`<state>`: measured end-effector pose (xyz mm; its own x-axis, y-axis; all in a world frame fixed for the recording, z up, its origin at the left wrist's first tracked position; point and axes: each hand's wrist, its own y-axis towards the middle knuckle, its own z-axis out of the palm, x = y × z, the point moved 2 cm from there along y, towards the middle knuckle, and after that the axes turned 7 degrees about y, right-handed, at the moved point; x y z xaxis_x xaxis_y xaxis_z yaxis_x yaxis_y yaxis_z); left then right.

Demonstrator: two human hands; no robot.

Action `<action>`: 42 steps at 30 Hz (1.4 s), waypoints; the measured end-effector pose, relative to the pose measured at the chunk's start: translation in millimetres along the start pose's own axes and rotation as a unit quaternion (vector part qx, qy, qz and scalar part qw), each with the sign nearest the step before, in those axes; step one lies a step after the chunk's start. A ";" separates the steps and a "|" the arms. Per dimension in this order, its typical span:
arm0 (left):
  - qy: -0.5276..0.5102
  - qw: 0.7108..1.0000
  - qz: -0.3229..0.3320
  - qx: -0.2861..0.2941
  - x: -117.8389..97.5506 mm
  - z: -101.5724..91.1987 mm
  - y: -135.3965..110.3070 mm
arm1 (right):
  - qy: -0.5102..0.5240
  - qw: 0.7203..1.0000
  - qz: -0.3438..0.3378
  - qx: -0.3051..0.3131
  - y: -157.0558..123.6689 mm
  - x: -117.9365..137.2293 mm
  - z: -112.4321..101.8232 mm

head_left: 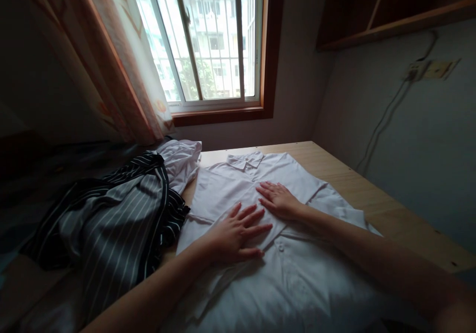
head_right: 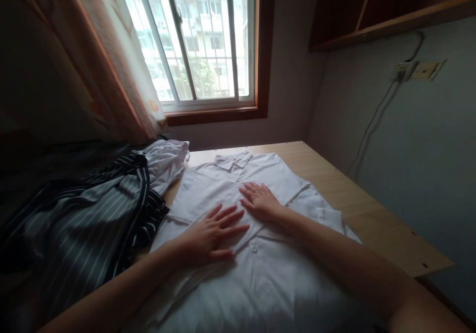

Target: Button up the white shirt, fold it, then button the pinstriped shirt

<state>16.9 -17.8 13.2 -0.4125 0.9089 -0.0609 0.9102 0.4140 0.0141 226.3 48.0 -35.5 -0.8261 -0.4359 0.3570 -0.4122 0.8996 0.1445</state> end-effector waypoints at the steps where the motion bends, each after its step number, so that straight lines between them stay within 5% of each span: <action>1: -0.002 1.000 -0.001 -0.002 0.2 0.1 -0.4 | -0.003 1.000 0.016 0.005 4.0 -7.9 -2.6; 8: -0.019 0.999 0.002 -0.027 0.8 0.0 -3.2 | -0.041 0.992 0.118 -0.001 47.0 -66.3 -19.5; 21: -0.006 1.000 0.002 -0.024 0.8 0.9 -4.1 | -0.055 0.974 0.216 -0.024 90.5 -129.9 -25.2; 42: -0.025 1.000 -0.003 -0.008 1.8 2.2 -3.5 | -0.075 0.955 0.287 -0.030 110.2 -148.3 -33.6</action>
<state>13.0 -17.7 10.8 -0.4159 0.9026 -0.1113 0.9064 0.4213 0.0293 316.4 212.7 -41.5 -0.9570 0.1333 0.2576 0.1433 0.9895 0.0201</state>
